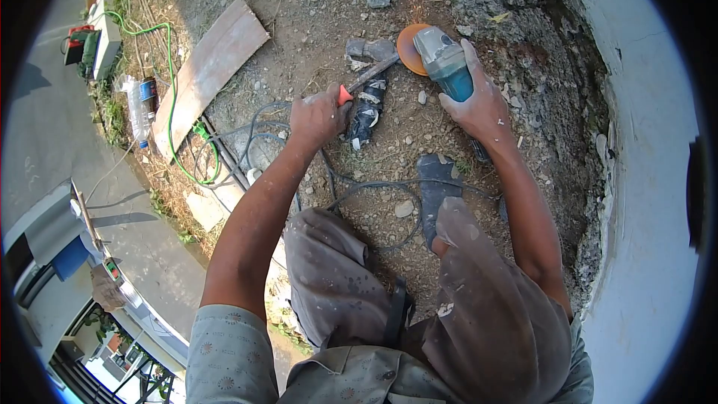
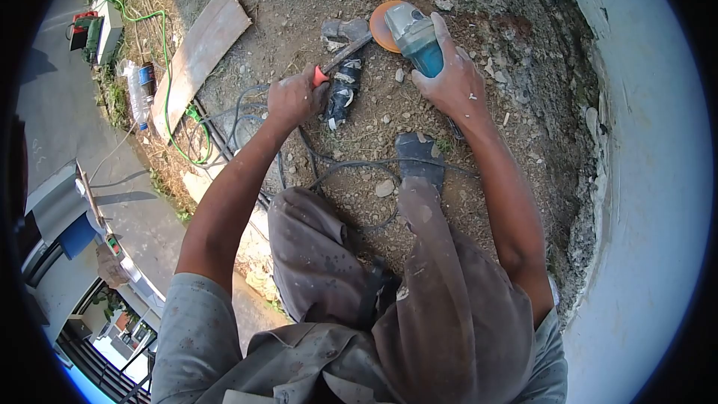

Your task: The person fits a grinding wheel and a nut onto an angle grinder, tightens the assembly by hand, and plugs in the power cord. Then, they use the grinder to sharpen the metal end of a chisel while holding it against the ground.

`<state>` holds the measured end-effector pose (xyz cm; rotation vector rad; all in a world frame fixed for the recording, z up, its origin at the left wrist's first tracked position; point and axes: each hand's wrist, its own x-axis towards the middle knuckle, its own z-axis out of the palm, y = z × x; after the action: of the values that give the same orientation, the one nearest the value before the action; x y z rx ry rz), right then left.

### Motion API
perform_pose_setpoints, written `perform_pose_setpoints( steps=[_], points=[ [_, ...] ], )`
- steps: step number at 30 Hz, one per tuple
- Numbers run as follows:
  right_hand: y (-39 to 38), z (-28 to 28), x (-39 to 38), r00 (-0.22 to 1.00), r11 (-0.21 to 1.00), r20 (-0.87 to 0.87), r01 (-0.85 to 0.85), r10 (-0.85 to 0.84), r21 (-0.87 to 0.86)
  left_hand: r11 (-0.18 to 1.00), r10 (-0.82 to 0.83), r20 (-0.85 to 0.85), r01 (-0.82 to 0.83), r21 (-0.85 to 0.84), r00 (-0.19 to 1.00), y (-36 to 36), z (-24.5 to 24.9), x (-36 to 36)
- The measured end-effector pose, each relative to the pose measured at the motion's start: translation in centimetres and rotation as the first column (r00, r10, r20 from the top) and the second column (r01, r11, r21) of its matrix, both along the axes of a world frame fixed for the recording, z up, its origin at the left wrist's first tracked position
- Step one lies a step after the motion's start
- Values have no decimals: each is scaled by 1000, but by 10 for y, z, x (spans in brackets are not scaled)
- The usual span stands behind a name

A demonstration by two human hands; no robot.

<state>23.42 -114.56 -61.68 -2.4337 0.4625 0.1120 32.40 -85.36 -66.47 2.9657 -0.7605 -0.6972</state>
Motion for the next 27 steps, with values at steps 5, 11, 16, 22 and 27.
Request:
perform_pose_setpoints(
  steps=[5,11,16,22,27],
  points=[
    [1,2,-1,1000,1000,14,1,-1,3,1000,4,-2,-4,-17,1000,1,-1,-1],
    [1,0,0,999,1000,31,-5,5,-1,999,18,-53,-17,28,998,-2,3,0],
    [1,-1,-1,999,1000,39,-6,7,-13,999,10,-51,-7,42,999,-1,2,1],
    [2,1,0,1000,1000,19,-3,3,4,1000,11,-51,-10,24,999,0,1,0],
    [2,2,-1,1000,1000,15,-4,4,-3,999,9,-48,-7,33,999,0,0,1]
  ],
)
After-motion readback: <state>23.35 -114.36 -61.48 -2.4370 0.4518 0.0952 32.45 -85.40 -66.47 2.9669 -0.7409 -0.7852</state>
